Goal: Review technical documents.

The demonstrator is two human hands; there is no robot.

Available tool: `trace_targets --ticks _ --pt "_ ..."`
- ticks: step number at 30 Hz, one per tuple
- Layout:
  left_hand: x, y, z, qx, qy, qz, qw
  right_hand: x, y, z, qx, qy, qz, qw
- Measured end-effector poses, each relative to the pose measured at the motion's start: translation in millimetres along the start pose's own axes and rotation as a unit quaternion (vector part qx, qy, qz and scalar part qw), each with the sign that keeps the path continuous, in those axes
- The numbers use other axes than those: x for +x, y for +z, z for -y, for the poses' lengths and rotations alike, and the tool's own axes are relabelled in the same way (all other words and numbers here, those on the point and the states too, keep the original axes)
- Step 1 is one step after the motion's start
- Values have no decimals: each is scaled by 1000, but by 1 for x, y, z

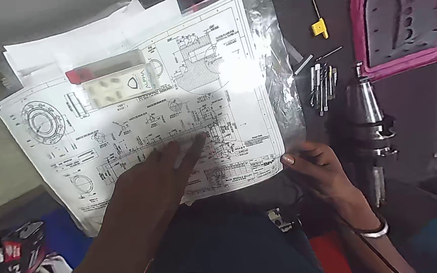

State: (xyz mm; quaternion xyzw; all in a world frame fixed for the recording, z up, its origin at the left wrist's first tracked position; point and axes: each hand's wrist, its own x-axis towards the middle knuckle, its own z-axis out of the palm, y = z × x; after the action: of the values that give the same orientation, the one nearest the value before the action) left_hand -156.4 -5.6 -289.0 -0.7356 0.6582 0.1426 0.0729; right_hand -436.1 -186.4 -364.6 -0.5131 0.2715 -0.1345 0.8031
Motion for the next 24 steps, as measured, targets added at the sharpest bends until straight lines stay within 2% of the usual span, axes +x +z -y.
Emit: trace_targets --ticks 9,24 --pt "7 1 3 -7 3 -7 1000 0 -3 -1 -38 -4 0 999" --pt "11 0 1 9 -6 -2 1000 1 -2 -1 -29 -10 8 1000"
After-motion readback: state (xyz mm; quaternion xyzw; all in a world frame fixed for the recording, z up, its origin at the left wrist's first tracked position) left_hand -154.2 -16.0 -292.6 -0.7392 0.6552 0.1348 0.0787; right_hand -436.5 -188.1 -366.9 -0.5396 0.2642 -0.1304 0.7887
